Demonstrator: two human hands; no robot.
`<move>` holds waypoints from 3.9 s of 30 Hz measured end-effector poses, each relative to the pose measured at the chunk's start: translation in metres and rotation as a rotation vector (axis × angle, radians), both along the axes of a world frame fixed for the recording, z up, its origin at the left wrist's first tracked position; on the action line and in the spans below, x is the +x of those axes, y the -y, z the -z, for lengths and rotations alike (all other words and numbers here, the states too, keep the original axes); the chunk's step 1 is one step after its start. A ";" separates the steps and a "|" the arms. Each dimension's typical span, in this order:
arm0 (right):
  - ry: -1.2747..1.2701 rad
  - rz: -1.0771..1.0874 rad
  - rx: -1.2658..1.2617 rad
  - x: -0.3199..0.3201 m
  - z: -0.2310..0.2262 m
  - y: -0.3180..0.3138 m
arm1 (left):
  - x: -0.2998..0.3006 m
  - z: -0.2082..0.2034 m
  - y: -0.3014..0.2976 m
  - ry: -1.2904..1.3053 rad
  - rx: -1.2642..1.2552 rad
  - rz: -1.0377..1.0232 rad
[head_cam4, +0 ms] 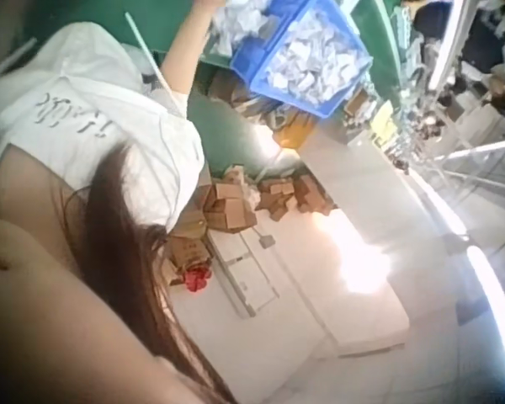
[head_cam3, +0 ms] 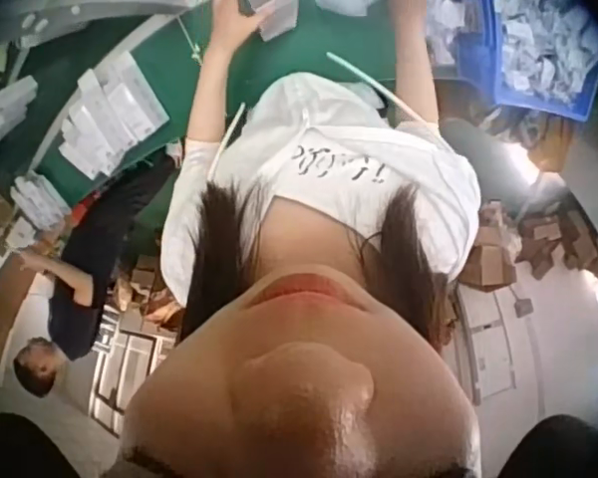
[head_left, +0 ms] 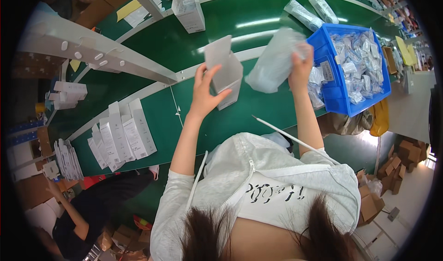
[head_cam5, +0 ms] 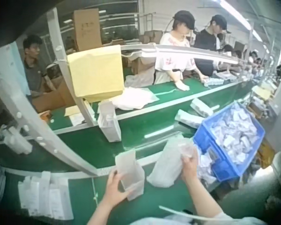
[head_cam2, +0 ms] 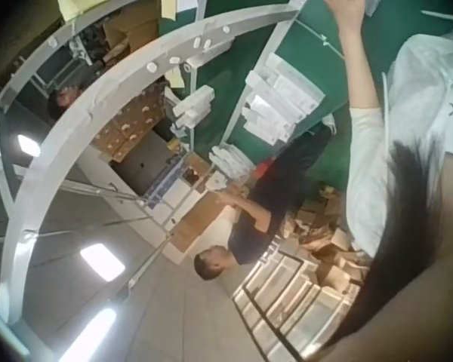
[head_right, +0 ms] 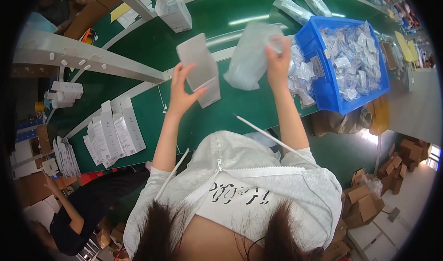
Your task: The person folds cardboard boxes, places wrapped devices and small packets into them by hand, closes the boxes, and sets them onto the conveyor belt.
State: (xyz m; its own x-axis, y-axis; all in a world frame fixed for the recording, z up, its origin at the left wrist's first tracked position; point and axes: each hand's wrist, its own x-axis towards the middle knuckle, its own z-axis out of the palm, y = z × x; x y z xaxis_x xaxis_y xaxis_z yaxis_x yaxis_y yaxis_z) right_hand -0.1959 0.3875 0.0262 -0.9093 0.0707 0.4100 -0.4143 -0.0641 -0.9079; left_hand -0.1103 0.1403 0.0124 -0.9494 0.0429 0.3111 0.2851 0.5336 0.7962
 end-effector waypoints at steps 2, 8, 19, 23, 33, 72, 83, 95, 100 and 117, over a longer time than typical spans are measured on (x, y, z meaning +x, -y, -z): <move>0.124 0.031 -0.443 0.007 -0.028 0.005 | 0.000 -0.001 -0.009 -0.014 -0.043 0.015; 0.161 0.198 -0.838 0.010 -0.070 0.049 | 0.003 0.011 -0.025 0.005 -0.012 -0.065; -0.398 0.541 0.356 0.031 -0.028 0.099 | 0.018 0.027 -0.056 0.059 0.259 -0.427; -0.371 0.241 0.897 0.048 -0.040 0.100 | 0.031 0.039 -0.067 -0.065 0.242 -0.417; 0.473 0.664 1.654 0.116 0.106 -0.087 | 0.055 0.063 -0.032 -0.247 0.208 -0.250; -0.551 -0.196 1.217 -0.036 -0.009 0.100 | 0.149 -0.021 0.213 0.944 -1.135 -1.012; -0.805 -0.226 1.361 -0.191 0.011 0.180 | 0.186 0.005 0.236 0.912 -0.938 -1.145; 0.159 0.517 1.505 -0.111 0.039 -0.009 | 0.102 -0.058 0.067 0.573 -0.266 0.009; 0.520 0.369 1.605 -0.102 0.087 -0.048 | 0.069 0.001 -0.008 0.747 -0.933 -0.009; -0.039 -0.082 0.273 0.013 -0.012 -0.051 | 0.011 0.030 -0.001 0.442 0.437 0.290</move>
State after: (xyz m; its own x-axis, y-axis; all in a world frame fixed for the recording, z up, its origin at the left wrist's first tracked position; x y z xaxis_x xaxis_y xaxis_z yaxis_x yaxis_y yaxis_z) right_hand -0.1834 0.4382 0.0380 -0.8905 -0.1201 0.4388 -0.4530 0.1456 -0.8795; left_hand -0.0991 0.1417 -0.0178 -0.9601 0.2738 -0.0565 -0.0334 0.0882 0.9955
